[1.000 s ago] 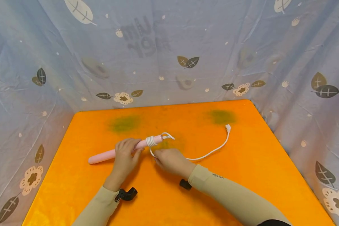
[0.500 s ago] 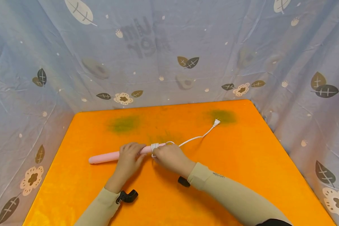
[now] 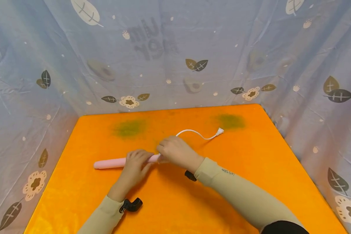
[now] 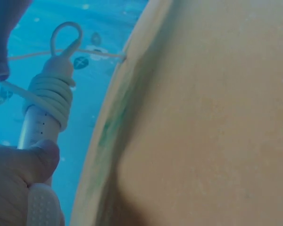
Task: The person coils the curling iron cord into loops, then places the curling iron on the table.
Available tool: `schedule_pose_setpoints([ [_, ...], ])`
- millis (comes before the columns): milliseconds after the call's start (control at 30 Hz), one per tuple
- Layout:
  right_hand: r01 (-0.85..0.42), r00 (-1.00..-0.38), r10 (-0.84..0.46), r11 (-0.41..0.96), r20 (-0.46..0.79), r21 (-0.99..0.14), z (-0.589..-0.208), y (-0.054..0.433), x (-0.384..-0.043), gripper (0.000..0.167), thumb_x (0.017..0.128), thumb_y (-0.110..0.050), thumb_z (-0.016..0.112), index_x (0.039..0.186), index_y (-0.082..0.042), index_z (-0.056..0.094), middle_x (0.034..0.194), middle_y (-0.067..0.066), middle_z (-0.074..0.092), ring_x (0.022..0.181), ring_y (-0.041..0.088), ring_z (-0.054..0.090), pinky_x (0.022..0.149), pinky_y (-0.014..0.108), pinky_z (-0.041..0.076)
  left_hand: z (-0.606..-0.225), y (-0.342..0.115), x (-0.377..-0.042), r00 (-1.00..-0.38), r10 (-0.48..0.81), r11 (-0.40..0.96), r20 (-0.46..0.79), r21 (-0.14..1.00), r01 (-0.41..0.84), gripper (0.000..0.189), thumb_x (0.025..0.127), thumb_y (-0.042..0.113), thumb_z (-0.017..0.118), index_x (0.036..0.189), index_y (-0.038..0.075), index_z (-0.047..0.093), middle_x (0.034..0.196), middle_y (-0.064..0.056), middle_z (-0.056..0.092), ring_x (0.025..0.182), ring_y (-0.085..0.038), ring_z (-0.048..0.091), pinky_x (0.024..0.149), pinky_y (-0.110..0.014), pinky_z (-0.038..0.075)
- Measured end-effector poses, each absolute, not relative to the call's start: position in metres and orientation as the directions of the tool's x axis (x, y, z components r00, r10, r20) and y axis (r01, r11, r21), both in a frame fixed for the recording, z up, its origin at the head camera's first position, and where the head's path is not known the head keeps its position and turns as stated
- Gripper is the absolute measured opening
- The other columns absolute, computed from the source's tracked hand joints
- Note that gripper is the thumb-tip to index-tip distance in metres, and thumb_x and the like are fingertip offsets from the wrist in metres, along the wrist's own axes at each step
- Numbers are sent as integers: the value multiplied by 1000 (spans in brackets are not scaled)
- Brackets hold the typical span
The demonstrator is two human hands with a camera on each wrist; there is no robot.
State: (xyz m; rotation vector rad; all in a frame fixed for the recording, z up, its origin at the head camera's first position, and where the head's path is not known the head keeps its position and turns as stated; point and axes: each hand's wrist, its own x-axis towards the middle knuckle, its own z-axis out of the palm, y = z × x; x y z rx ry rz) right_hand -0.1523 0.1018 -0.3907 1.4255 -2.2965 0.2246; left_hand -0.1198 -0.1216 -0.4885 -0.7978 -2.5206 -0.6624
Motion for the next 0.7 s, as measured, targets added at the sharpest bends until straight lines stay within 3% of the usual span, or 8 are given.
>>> schedule_pose_setpoints([
  [300, -908, -403, -799, 410, 446, -85, -383, 108, -174, 29, 73, -35, 83, 83, -12, 68, 78, -3, 59, 68, 11, 53, 68, 27, 47, -489, -129, -114, -683, 484, 662, 546, 282, 695, 36, 81, 19, 80, 115, 13, 70, 108, -1, 66, 107, -27, 54, 91, -47, 35],
  [600, -787, -614, -725, 533, 313, -310, -382, 118, -185, 21, 81, -37, 76, 91, -20, 70, 88, -12, 61, 79, 8, 58, 72, 24, 47, -485, -138, -109, -661, 516, 635, 544, 275, 722, 37, 82, 21, 79, 116, 12, 71, 111, -1, 68, 108, -26, 55, 95, -47, 35],
  [700, -750, -654, -704, 557, 277, -355, -382, 118, -185, 18, 84, -38, 72, 92, -22, 70, 89, -15, 60, 80, 5, 57, 72, 23, 48, -483, -140, -107, -648, 522, 621, 554, 274, 734, 38, 81, 21, 78, 117, 12, 70, 113, 0, 67, 109, -25, 55, 95, -47, 35],
])
